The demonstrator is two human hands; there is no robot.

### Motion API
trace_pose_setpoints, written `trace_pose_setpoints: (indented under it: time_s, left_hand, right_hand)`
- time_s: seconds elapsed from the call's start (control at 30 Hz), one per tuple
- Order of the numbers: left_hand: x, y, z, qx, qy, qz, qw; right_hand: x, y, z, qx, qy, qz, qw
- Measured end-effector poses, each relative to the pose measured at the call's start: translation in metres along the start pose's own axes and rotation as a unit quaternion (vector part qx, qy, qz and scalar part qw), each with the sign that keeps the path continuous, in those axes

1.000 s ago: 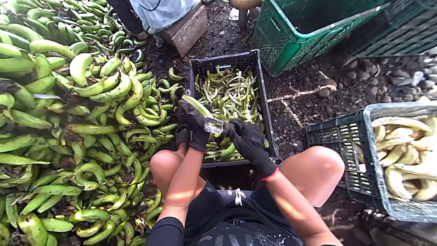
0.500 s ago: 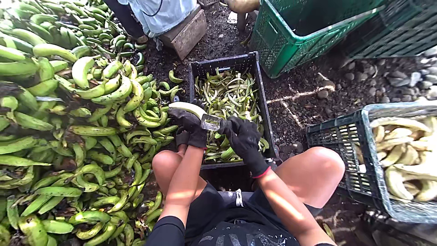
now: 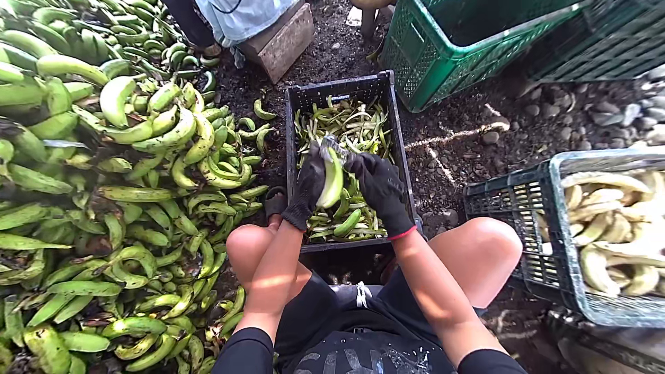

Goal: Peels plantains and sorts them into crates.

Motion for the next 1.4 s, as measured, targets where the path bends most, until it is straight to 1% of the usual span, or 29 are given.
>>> trace_pose_setpoints:
  time_s: [0.03, 0.07, 0.1, 0.13, 0.2, 0.27, 0.33, 0.37, 0.4, 0.43, 0.5, 0.53, 0.6, 0.67, 0.73, 0.8, 0.83, 0.9, 0.93, 0.97, 1.03, 1.17, 1.2, 1.23, 1.27, 1.3, 1.33, 1.37, 1.4]
  left_hand:
    - [0.0, 0.006, 0.013, -0.06, -0.029, -0.02, 0.998]
    - [-0.002, 0.012, 0.022, -0.097, -0.059, -0.036, 0.993]
    - [-0.003, 0.014, 0.025, -0.106, -0.067, -0.042, 0.991]
    - [-0.004, 0.011, 0.02, -0.076, -0.049, -0.037, 0.995]
    - [-0.016, -0.005, -0.002, 0.061, 0.082, -0.019, 0.995]
    - [-0.03, -0.014, -0.025, 0.178, 0.212, -0.008, 0.961]
    - [-0.046, -0.011, -0.041, 0.293, 0.292, -0.044, 0.91]
    - [-0.055, -0.009, -0.045, 0.306, 0.304, -0.072, 0.9]
    - [-0.062, -0.006, -0.047, 0.307, 0.303, -0.095, 0.897]
    - [-0.063, -0.003, -0.045, 0.306, 0.309, -0.114, 0.893]
    - [-0.058, -0.004, -0.042, 0.296, 0.324, -0.116, 0.891]
    - [-0.052, -0.006, -0.038, 0.276, 0.323, -0.115, 0.898]
    - [-0.039, -0.006, -0.025, 0.19, 0.276, -0.1, 0.937]
    - [-0.032, -0.005, -0.018, 0.122, 0.215, -0.071, 0.966]
    - [-0.033, -0.009, -0.024, 0.113, 0.194, -0.052, 0.973]
    - [-0.035, -0.01, -0.029, 0.132, 0.19, -0.039, 0.972]
    - [-0.03, -0.01, -0.028, 0.117, 0.159, -0.021, 0.98]
    - [-0.006, -0.007, -0.018, 0.069, 0.033, 0.038, 0.996]
    - [0.004, -0.002, -0.008, 0.025, -0.011, 0.063, 0.998]
    - [0.01, 0.004, 0.002, -0.018, -0.033, 0.062, 0.997]
    - [0.013, 0.011, 0.014, -0.067, -0.054, 0.063, 0.994]
    - [0.013, 0.014, 0.027, -0.107, -0.097, 0.119, 0.982]
    - [0.009, 0.014, 0.028, -0.1, -0.096, 0.117, 0.983]
    - [0.003, 0.01, 0.025, -0.073, -0.073, 0.091, 0.99]
    - [-0.002, 0.005, 0.018, -0.036, -0.022, 0.05, 0.998]
    - [-0.009, -0.002, 0.008, 0.024, 0.056, 0.004, 0.998]
    - [-0.018, -0.008, 0.0, 0.083, 0.148, -0.039, 0.985]
    - [-0.027, -0.011, -0.007, 0.11, 0.237, -0.074, 0.962]
    - [-0.037, -0.013, -0.01, 0.111, 0.324, -0.097, 0.934]
  right_hand:
    - [0.005, -0.01, 0.002, -0.041, -0.017, 0.015, 0.999]
    - [0.008, -0.018, 0.002, -0.071, -0.026, 0.023, 0.997]
    - [0.012, -0.023, 0.001, -0.078, -0.025, 0.03, 0.996]
    - [0.014, -0.025, 0.0, -0.074, -0.027, 0.031, 0.996]
    - [0.013, -0.017, 0.0, -0.044, -0.028, 0.027, 0.998]
    - [0.005, 0.007, 0.006, 0.0, -0.013, -0.012, 1.0]
    - [-0.008, 0.036, 0.013, 0.05, 0.022, -0.085, 0.995]
    - [-0.01, 0.042, 0.016, 0.083, 0.031, -0.106, 0.99]
    - [-0.01, 0.044, 0.017, 0.103, 0.038, -0.116, 0.987]
    - [-0.009, 0.044, 0.017, 0.099, 0.041, -0.113, 0.988]
    - [-0.006, 0.041, 0.014, 0.066, 0.045, -0.094, 0.992]
    - [-0.006, 0.039, 0.01, 0.058, 0.039, -0.083, 0.994]
    - [-0.005, 0.024, 0.003, 0.055, 0.043, -0.053, 0.996]
    - [-0.009, 0.013, -0.003, 0.053, 0.069, -0.049, 0.995]
    - [-0.012, 0.014, -0.003, 0.068, 0.1, -0.065, 0.991]
    - [-0.013, 0.018, -0.004, 0.075, 0.109, -0.063, 0.989]
    - [-0.013, 0.017, -0.004, 0.068, 0.104, -0.053, 0.991]
    - [-0.007, 0.008, -0.001, -0.002, 0.066, -0.008, 0.998]
    - [-0.002, -0.001, 0.001, -0.036, 0.038, 0.007, 0.999]
    - [0.003, -0.007, 0.003, -0.071, 0.004, 0.012, 0.997]
    - [0.01, -0.017, 0.007, -0.125, -0.038, 0.014, 0.991]
    - [0.017, -0.023, 0.0, -0.088, -0.028, 0.046, 0.995]
    - [0.02, -0.025, 0.001, -0.073, -0.024, 0.054, 0.996]
    - [0.02, -0.026, 0.001, -0.062, -0.033, 0.053, 0.996]
    - [0.018, -0.024, 0.0, -0.055, -0.045, 0.041, 0.997]
    - [0.014, -0.02, -0.001, -0.043, -0.046, 0.021, 0.998]
    - [0.007, -0.012, -0.002, -0.025, -0.036, -0.008, 0.999]
    - [0.001, -0.001, -0.001, -0.003, -0.017, -0.045, 0.999]
    - [-0.004, 0.012, 0.002, 0.023, 0.015, -0.089, 0.996]
Point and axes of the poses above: each hand's wrist, its own y-axis away from the middle knuckle, its own z-axis out of the palm, x = y × z, the point moved 9 cm from there along -y, towards the middle knuckle, and after that the axes turned 8 degrees about y, right-handed, at the moved point
